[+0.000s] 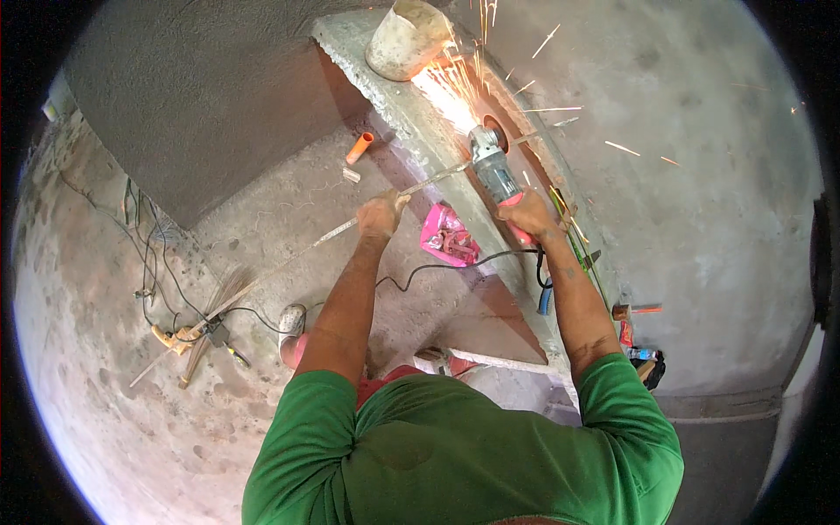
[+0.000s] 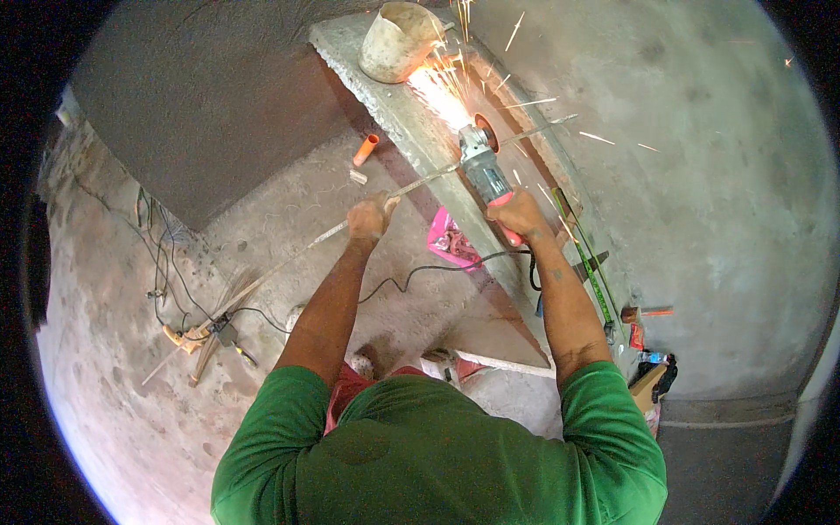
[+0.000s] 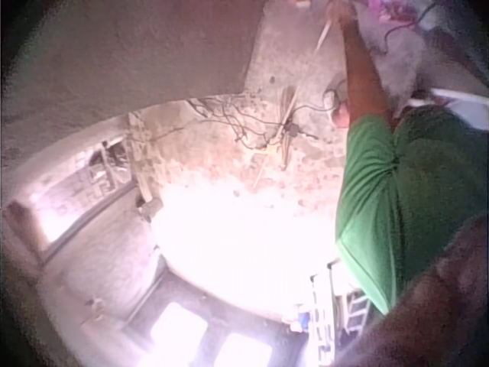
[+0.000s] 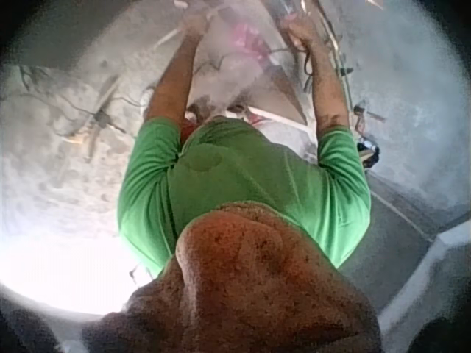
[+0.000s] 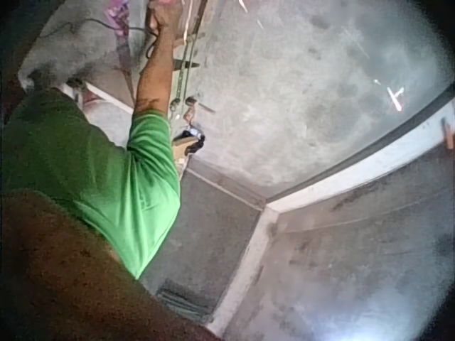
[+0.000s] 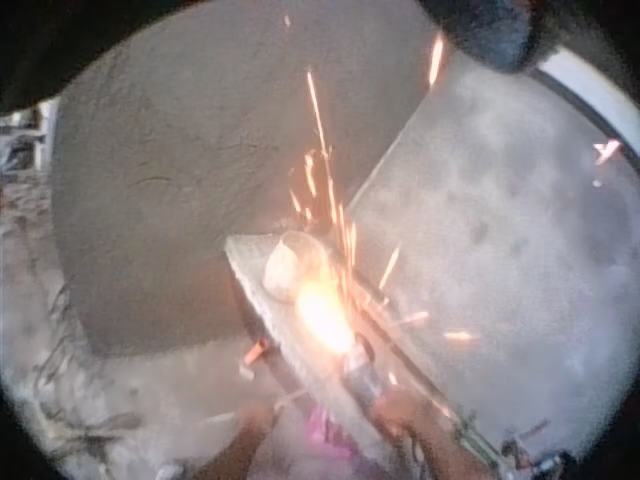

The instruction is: The person unpacks tools from a box and bag, connects an angle grinder to an electrical cord, and cuts a metal rod with the angle grinder.

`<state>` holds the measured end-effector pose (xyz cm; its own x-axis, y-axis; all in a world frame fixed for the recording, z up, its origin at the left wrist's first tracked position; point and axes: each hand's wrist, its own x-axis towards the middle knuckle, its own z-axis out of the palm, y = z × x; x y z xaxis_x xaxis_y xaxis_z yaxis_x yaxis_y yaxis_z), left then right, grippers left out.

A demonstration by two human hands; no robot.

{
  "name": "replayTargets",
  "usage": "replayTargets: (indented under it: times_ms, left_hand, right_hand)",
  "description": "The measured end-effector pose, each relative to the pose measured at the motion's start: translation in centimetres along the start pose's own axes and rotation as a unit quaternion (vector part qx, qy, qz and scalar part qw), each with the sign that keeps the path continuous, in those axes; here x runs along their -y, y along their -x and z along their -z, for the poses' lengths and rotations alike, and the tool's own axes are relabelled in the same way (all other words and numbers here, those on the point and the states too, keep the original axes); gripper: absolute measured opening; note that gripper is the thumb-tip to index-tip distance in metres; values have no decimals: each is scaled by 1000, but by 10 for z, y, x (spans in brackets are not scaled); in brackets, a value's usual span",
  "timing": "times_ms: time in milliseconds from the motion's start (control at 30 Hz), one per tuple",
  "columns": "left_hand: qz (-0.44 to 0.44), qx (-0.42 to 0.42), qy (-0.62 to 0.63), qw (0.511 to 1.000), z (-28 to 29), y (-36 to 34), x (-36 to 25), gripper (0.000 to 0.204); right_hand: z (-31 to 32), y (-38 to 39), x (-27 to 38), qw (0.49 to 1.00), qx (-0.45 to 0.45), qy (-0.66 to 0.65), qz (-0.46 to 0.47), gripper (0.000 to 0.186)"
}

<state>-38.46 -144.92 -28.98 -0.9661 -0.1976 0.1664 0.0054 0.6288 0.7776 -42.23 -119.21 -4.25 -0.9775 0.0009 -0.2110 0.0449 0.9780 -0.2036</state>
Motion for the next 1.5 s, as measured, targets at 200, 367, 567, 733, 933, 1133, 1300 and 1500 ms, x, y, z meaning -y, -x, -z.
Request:
replayTargets:
  times_ms: [200,367,567,733,933,1133,1300,1500]
  left_hand:
    - [-4,-6,4,1000,0,0,-1,40]
    - [-13,-12,5,1000,-1,-1,-1,40]
    - [-14,-11,11,1000,1,-1,-1,40]
    - [8,21,0,1000,4,0,0,41]
    - [8,17,13,1000,6,1,-4,40]
    - [8,31,21,999,6,1,0,43]
    - [-2,20,11,1000,3,-1,-1,44]
    - [6,29,6,1000,3,-1,2,43]
  right_hand:
    - [-1,0,-1,1000,-5,-9,8,62]
    - [1,-2,-4,1000,-13,-1,13,62]
    - [4,1,4,1000,-1,9,-11,60]
    - [7,10,18,1000,3,-7,9,60]
    - [4,0,4,999,4,38,-15,62]
    - [4,3,9,1000,7,16,-10,62]
    - [6,0,6,999,21,19,-15,59]
    - [10,12,22,999,2,27,-25,58]
